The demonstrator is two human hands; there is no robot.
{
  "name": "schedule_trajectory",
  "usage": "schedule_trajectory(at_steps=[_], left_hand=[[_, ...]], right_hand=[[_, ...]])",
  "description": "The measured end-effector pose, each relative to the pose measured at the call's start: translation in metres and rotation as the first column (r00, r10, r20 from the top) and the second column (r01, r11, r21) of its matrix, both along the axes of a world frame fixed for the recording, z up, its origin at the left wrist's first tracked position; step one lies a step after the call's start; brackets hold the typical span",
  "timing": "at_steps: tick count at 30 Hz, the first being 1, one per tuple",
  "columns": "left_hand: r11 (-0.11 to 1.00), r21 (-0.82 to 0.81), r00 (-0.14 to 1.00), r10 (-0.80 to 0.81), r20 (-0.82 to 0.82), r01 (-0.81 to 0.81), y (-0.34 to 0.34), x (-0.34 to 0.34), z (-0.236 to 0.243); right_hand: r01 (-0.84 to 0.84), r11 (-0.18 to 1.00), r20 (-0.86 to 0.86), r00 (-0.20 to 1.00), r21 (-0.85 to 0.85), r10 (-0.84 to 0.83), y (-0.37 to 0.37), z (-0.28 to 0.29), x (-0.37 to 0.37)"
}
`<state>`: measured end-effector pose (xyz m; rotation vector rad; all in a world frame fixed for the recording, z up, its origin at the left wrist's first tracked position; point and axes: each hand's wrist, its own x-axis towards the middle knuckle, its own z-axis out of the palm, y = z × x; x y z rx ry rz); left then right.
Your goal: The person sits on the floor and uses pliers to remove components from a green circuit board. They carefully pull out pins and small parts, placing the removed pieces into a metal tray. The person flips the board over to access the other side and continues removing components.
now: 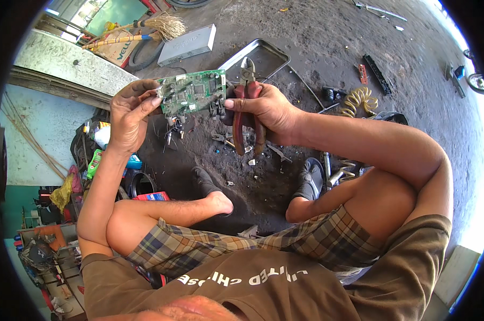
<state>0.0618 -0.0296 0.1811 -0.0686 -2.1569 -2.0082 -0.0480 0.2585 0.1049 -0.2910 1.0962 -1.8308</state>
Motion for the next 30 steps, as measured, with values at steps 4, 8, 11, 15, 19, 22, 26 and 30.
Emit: schedule_trajectory(at_steps=[4, 8, 11, 15, 19, 22, 26, 30], left_hand=[[0.999, 0.038, 0.998, -0.020, 0.056, 0.017, 0.007, -0.003, 0.005], [0.999, 0.043, 0.997, -0.012, 0.076, 0.009, 0.007, -0.003, 0.003], [0.999, 0.039, 0.997, 0.005, 0.083, -0.008, 0.007, -0.002, 0.003], [0.999, 0.053, 0.991, -0.012, 0.133, 0.005, 0.009, -0.003, 0.006], [0.999, 0.031, 0.991, 0.005, 0.135, -0.009, 0.007, -0.003, 0.003], [0.999, 0.030, 0.989, 0.017, 0.147, -0.022, 0.008, -0.003, 0.002], [0.999, 0.044, 0.986, 0.002, 0.167, -0.010, 0.011, -0.003, 0.006], [0.999, 0.039, 0.988, 0.014, 0.153, -0.020, 0.008, -0.004, 0.003]], right_hand=[[0.004, 1.000, 0.005, 1.000, -0.020, -0.004, 0.004, -0.008, -0.003], [0.011, 0.999, 0.022, 1.000, -0.044, -0.010, 0.000, -0.013, -0.002], [-0.003, 1.000, 0.020, 1.000, -0.007, 0.003, 0.002, -0.003, -0.001], [0.001, 1.000, -0.010, 1.000, 0.010, -0.001, 0.002, -0.013, -0.005], [0.028, 0.999, -0.024, 0.999, 0.023, -0.027, -0.001, -0.017, -0.004], [0.020, 0.999, -0.011, 1.000, 0.025, -0.020, -0.001, -0.010, -0.001], [0.026, 0.999, -0.017, 1.000, -0.022, -0.027, 0.000, -0.015, -0.002], [-0.004, 1.000, -0.025, 1.000, 0.005, 0.004, 0.003, -0.005, -0.001]])
